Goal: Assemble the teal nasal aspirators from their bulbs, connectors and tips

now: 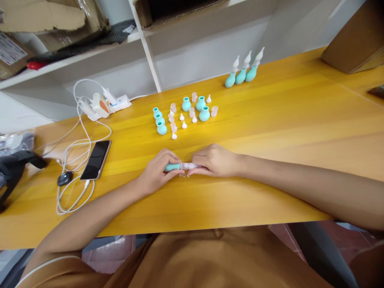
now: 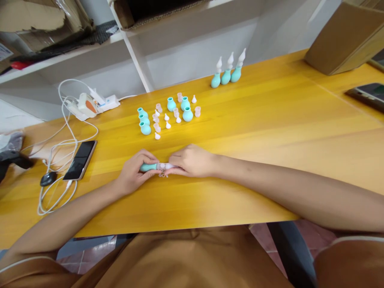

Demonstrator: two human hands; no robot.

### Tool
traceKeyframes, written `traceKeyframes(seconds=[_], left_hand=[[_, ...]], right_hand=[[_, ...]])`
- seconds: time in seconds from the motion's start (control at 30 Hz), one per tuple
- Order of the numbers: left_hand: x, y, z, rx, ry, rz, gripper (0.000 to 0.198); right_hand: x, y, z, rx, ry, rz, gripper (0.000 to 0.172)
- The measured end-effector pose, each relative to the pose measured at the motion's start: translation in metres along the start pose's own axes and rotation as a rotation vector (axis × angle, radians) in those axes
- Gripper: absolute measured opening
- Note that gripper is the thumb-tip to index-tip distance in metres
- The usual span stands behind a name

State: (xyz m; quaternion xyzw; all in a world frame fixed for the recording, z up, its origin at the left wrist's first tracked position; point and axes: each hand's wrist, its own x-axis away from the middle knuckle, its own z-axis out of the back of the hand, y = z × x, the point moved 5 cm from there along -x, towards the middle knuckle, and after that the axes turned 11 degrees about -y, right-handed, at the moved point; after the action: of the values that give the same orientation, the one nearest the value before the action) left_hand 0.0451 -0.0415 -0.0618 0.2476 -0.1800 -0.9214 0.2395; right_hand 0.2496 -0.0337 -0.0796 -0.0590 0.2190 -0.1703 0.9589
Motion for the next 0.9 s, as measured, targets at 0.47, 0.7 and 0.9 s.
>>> traceKeyframes(seconds=[0.47, 0.7, 0.9], left_hand=[[0.000, 0.001, -0.003, -0.014, -0.024, 0.027, 0.024], [0.000, 0.007, -0.004, -0.023, -0.007, -0.021, 0.023], [0.000, 0.009, -0.002, -0.014, 0.016, -0.050, 0.025]], right_hand=[[0.001, -0.002, 0.001, 0.021, 0.008, 0.031, 0.052], [-0.001, -0.009, 0.003, 0.038, 0.014, 0.080, 0.053], [-0.001, -0.011, 0.007, 0.007, 0.050, 0.114, 0.048]])
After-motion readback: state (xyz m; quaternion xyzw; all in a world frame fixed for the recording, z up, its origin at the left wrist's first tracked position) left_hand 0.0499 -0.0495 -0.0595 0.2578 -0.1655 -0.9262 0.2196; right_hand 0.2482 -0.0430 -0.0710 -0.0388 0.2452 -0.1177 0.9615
